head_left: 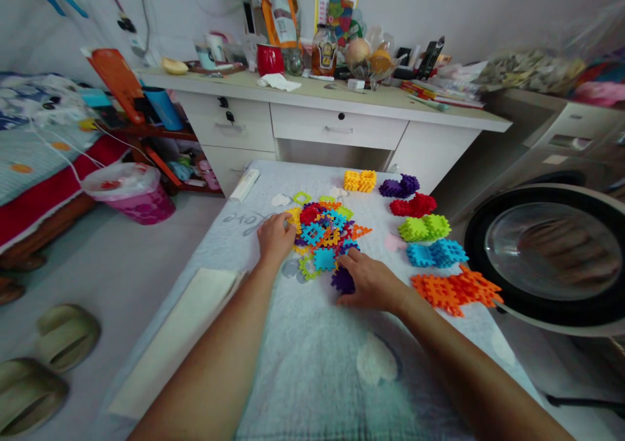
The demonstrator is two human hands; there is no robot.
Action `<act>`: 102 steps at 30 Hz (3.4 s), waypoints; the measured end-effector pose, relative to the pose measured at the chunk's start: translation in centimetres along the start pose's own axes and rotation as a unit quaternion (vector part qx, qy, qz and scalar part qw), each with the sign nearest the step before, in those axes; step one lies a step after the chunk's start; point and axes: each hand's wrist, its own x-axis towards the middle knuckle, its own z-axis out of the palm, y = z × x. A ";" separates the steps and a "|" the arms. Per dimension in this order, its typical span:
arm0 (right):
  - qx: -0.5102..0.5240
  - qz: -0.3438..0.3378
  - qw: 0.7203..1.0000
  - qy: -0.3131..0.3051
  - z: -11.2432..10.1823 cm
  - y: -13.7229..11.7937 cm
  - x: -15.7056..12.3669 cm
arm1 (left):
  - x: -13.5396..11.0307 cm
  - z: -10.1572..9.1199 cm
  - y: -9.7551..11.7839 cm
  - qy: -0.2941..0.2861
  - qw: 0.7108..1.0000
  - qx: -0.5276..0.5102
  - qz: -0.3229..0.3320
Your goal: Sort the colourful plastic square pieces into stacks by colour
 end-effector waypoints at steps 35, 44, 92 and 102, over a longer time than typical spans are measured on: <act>-0.049 -0.009 0.989 0.142 -5.5 4.8 2.8 | -0.1 -0.2 0.1 0.000 1.000 0.006 0.009; -0.214 0.153 0.947 0.184 -11.5 15.6 8.5 | 0.0 -0.2 0.2 0.000 1.000 0.014 0.013; -0.026 0.007 0.999 -0.025 -5.9 5.9 5.0 | -0.1 -0.2 0.1 0.004 1.000 0.003 0.016; 0.041 -0.006 0.999 0.020 -2.2 5.6 3.3 | 0.0 0.1 -0.2 0.006 1.000 0.007 0.019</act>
